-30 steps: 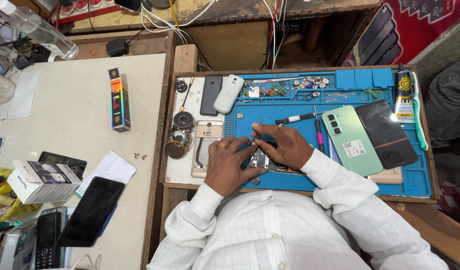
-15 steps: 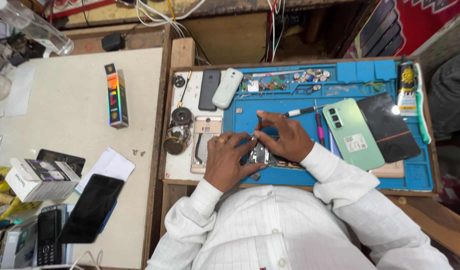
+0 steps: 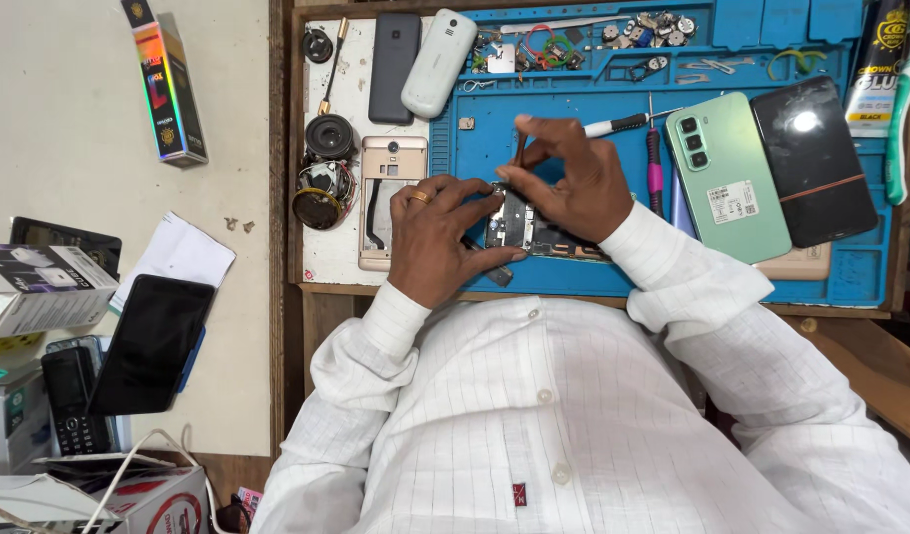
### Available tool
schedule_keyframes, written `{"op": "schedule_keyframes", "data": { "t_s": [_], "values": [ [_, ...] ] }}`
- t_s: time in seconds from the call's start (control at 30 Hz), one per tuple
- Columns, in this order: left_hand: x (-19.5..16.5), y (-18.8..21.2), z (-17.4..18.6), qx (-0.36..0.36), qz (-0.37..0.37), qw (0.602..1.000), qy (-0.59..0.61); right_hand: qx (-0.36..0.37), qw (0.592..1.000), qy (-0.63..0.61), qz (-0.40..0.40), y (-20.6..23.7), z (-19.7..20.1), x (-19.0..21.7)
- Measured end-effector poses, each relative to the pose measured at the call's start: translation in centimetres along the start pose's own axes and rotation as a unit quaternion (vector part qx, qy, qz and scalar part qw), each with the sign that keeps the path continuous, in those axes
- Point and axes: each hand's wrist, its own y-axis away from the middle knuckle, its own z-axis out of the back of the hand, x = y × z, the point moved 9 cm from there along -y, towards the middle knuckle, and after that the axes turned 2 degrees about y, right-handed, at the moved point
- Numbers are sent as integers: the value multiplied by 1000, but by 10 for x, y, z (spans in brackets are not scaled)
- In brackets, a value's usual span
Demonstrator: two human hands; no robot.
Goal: The person repairs a disassembled smartphone on a blue repair mat, using a screwdriver to unscrew and manipulate internal components of the phone body. They reposition the phone chassis, work on its internal board with the screwdriver, and finally roll up their sleeves.
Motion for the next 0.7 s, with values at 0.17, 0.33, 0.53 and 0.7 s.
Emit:
{"op": "schedule_keyframes", "data": {
  "t_s": [0.17,0.33,0.53,0.7],
  "values": [
    [2,3,-2,-11,-5,1000,-3,39,998,-39,-12,2,5,-2],
    [12,0,-12,22,14,1000,-4,35,998,-44,-1,2,1,1],
    [-1,-6,1,1,-14,1000,3,-6,999,32,27,3,-3,2],
    [-7,-13,15,32,-28,999,-4,-10,996,58,70,7,-13,0]
  ]
}}
